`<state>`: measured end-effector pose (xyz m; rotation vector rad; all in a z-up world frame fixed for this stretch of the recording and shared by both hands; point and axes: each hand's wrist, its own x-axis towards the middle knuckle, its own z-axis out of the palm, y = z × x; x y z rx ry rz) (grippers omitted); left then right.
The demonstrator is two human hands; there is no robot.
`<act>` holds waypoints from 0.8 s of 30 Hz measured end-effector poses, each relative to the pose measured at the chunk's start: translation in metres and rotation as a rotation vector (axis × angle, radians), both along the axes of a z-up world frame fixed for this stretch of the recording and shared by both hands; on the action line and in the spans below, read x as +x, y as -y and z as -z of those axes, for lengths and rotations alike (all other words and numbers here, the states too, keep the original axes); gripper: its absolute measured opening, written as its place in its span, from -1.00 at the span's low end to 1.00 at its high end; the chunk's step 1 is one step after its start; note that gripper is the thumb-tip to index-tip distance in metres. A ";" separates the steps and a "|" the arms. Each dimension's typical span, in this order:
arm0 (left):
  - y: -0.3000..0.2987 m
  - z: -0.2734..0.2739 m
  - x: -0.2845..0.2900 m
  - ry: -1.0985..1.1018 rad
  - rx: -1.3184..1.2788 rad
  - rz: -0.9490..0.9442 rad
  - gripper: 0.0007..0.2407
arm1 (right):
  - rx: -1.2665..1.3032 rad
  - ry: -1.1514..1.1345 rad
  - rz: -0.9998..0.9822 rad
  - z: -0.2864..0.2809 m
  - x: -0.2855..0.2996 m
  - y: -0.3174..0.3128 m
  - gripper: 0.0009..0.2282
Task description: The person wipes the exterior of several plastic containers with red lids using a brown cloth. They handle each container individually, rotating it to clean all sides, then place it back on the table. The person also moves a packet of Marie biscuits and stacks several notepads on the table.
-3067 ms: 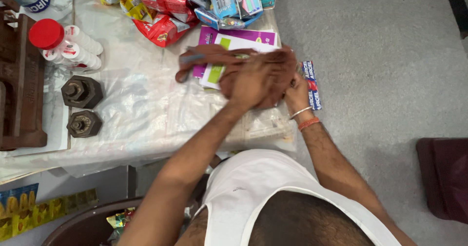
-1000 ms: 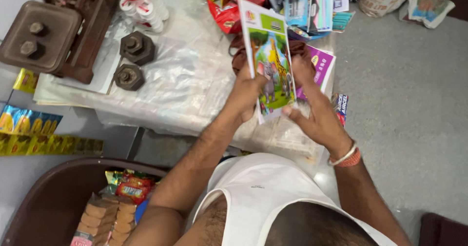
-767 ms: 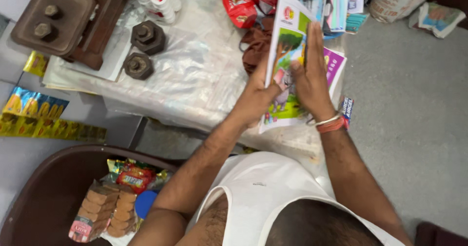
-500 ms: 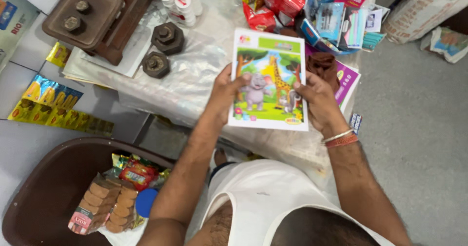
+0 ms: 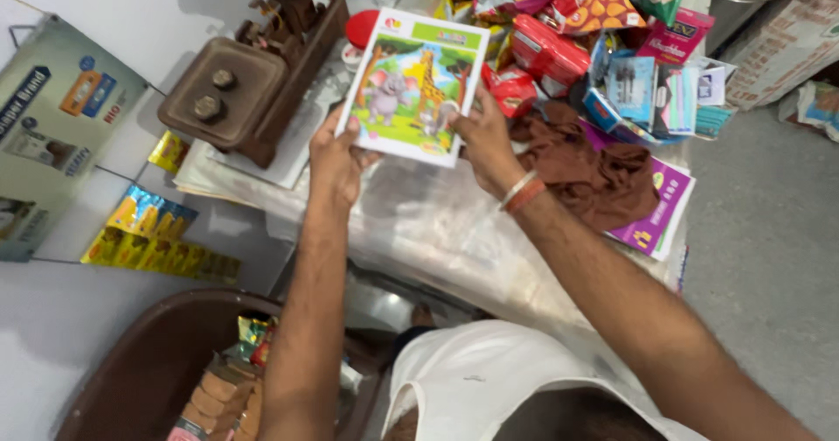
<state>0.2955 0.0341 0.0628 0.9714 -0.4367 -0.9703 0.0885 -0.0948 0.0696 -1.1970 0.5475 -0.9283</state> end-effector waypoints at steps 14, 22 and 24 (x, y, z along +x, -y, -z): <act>0.117 0.082 0.140 -0.342 -0.155 -0.088 -0.67 | 0.296 -0.187 0.033 0.010 0.139 0.068 -0.44; 0.094 0.064 0.094 -0.249 -0.182 -0.046 -0.57 | 0.362 -0.212 0.044 0.002 0.125 0.062 -0.40; 0.072 0.066 0.061 -0.150 -0.108 -0.060 -0.55 | 0.312 -0.210 0.049 0.008 0.091 0.048 -0.42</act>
